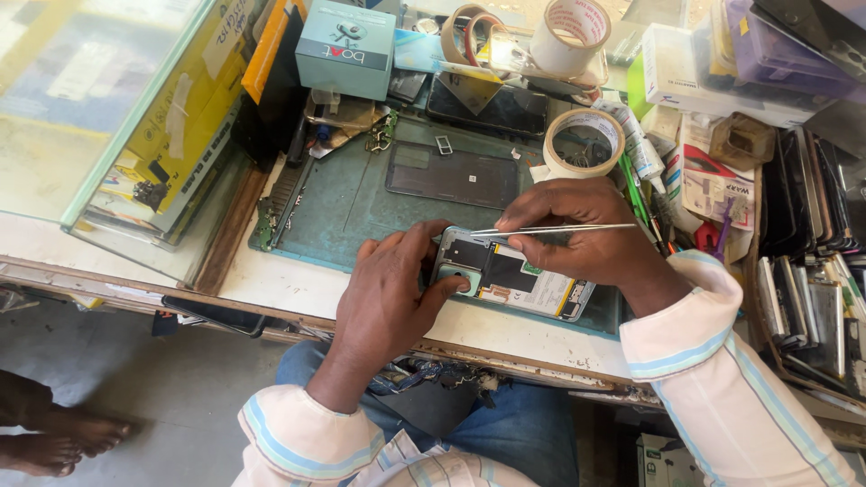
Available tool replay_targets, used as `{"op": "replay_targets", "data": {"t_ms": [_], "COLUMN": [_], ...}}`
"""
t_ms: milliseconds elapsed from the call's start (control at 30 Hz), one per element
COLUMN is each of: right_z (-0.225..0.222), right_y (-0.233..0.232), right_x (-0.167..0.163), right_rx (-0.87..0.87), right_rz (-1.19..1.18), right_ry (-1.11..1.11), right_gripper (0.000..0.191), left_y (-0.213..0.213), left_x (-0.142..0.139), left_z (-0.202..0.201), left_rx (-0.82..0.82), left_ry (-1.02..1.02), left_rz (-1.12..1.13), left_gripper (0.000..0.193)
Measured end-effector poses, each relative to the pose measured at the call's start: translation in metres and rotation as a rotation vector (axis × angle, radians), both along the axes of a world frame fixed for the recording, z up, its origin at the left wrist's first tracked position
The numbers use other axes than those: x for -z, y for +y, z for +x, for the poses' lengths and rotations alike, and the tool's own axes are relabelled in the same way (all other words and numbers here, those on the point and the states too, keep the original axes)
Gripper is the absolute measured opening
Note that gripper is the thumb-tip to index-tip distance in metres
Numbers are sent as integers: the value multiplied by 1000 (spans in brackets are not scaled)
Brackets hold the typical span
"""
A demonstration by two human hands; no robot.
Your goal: The person uses tweezers to carefully remove small components and adhesive tape from the internal chassis of a disassembled smartphone. The hands manipulate the device on a cluttered workbench, focusing on the camera module area.
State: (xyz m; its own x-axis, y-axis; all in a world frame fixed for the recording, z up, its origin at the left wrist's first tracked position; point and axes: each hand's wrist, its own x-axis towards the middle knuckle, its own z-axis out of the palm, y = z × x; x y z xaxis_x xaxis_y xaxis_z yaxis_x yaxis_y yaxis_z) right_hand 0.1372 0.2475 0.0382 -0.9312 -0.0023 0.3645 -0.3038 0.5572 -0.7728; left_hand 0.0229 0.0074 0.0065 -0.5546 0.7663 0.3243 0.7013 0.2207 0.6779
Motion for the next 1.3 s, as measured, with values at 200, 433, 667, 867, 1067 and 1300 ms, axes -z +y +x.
{"op": "replay_targets", "data": {"t_ms": [200,433,667,867,1067,1300], "right_z": [-3,-3,-4,-3,-6,-5], "right_y": [1,-2,-3,-4,-3,-2], "right_x": [-1,-4,-3,-1,0,2], "right_rx": [-64,-70,-39,-30,-33,-35], "right_rz": [102,138,137,151,148,134], "right_ry": [94,76,103,89,104,100], "right_gripper": [20,21,17,17,15,18], "left_y": [0,1,0,0,-1,-1], "left_x": [1,2,1,2,0,1], "left_z": [0,-1,-2,-2,-3,-2], "left_rx": [4,-5,10,4,16,9], "left_ry": [9,-5,2,-4,7,0], "left_rz": [18,-9,8,-5,45,29], "left_gripper": [54,56,56,56,55,56]}}
